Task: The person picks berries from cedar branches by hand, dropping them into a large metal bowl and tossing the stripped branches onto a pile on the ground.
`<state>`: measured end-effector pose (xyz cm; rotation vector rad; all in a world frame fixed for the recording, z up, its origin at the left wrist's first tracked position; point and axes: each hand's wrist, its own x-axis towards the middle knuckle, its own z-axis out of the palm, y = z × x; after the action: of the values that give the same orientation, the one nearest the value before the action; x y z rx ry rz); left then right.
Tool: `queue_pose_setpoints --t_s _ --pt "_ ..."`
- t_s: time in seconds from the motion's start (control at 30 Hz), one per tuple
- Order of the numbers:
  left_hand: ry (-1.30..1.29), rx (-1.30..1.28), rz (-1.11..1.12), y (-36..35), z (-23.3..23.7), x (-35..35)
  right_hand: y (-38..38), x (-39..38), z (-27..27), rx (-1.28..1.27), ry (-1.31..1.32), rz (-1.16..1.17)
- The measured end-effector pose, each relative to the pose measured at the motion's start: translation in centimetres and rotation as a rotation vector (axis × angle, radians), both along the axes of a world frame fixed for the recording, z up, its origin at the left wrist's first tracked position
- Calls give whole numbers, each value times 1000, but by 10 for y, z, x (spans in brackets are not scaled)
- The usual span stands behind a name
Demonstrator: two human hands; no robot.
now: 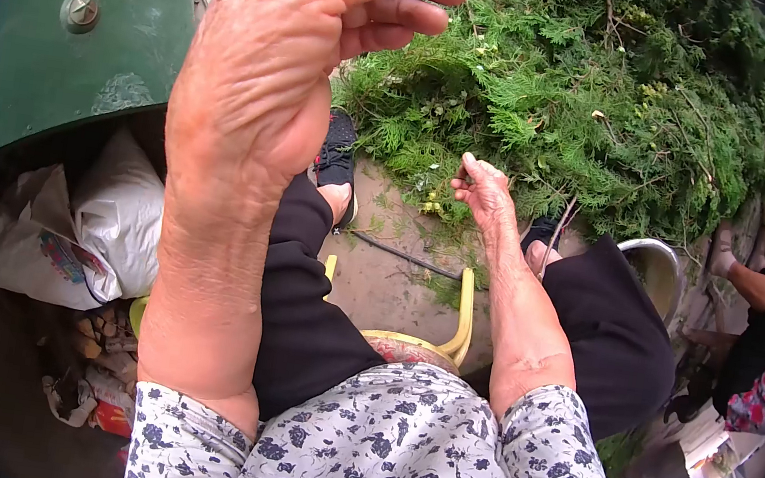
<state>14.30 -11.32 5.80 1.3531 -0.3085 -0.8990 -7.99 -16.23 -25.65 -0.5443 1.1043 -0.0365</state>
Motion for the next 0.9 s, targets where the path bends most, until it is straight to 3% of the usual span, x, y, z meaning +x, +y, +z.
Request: queue_pose_setpoints --t_s 0.17,0.23,0.33,0.43,0.47,0.53,0.57,0.63,0.67,0.73,0.9 --pt "-24 -11 -15 10 -7 12 -42 41 12 -290 141 -141" --pt "-32 -6 9 11 -5 13 -64 53 7 -579 237 -112" --pt "-1 -11 49 13 -5 15 -102 63 -27 -1028 371 266" --pt "17 -4 47 11 -4 15 -111 76 -28 -1225 410 638" --pt "19 -11 35 11 -3 14 -107 80 -26 -1223 403 639" --pt "23 -18 22 12 -4 14 -94 81 -18 -1262 568 938" --pt "33 -19 17 11 -3 14 -90 79 -23 -1188 586 965" --pt "41 -25 12 10 -3 14 -80 67 -26 -1382 525 878" --pt "43 -28 29 10 -4 15 -79 63 -21 -1384 524 878" --pt "45 -37 47 12 -4 15 -85 58 1 -694 342 478" --pt "63 -80 22 13 -6 19 -114 41 61 -468 156 318"
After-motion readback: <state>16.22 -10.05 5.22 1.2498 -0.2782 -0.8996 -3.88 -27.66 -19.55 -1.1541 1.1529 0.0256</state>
